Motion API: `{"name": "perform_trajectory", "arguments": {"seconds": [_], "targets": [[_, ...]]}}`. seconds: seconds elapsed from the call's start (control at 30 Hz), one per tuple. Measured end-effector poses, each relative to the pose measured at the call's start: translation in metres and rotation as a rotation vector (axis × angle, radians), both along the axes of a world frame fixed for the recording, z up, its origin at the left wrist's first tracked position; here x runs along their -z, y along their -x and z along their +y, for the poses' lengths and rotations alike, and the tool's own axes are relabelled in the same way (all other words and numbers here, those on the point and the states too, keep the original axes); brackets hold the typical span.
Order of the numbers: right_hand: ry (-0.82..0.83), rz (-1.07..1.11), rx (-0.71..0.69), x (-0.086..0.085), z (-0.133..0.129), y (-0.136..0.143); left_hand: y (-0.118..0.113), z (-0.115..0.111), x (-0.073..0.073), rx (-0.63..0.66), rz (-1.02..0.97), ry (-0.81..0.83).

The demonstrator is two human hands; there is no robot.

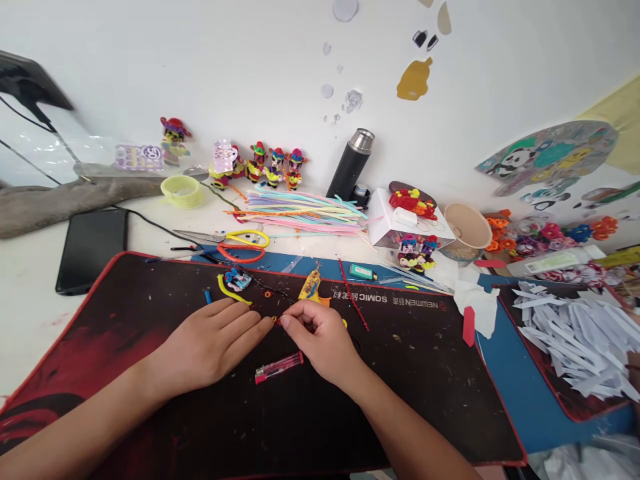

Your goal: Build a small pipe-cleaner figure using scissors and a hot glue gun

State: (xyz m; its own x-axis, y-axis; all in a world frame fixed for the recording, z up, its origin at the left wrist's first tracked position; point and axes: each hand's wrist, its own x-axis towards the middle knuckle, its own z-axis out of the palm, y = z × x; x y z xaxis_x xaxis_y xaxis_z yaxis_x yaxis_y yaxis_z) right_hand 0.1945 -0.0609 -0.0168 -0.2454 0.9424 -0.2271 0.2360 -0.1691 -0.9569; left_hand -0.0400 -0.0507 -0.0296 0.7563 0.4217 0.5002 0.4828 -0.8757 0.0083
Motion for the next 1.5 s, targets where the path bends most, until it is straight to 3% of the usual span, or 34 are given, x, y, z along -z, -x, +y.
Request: {"name": "perform_trajectory", "arguments": {"seconds": [0.3,0.4,0.47,0.57,0.7,0.83,1.03,1.2,1.5], "targets": [[-0.05,0.012,-0.003,0.002,0.0,-0.002,0.002,-0.002,0.002,0.004,-0.036,0.017],[-0.057,0.01,-0.001,0.0,-0.001,-0.003,-0.003,-0.002,-0.001,-0.025,-0.192,0.083],[-0.07,0.006,0.007,-0.001,-0.001,-0.003,-0.007,-0.001,-0.007,-0.148,-0.365,0.237],[-0.119,0.013,0.029,-0.003,-0.001,-0.003,-0.011,0.003,-0.018,-0.378,-0.546,0.665],[-0.19,-0.009,0.045,-0.005,0.003,-0.003,-0.015,0.012,-0.029,-0.294,-0.611,1.27],[-0.238,-0.037,0.046,-0.009,0.01,-0.004,-0.025,0.021,-0.031,-0.196,-0.644,1.558],[-0.316,-0.01,0.095,-0.015,0.028,-0.004,-0.043,0.036,-0.035,-0.176,-0.826,1.652],[-0.372,0.005,0.166,-0.01,0.04,-0.002,-0.055,0.039,-0.032,-0.153,-1.058,1.65],[-0.419,-0.045,0.25,0.005,0.039,-0.005,-0.062,0.038,-0.021,-0.231,-1.138,1.625]]}}
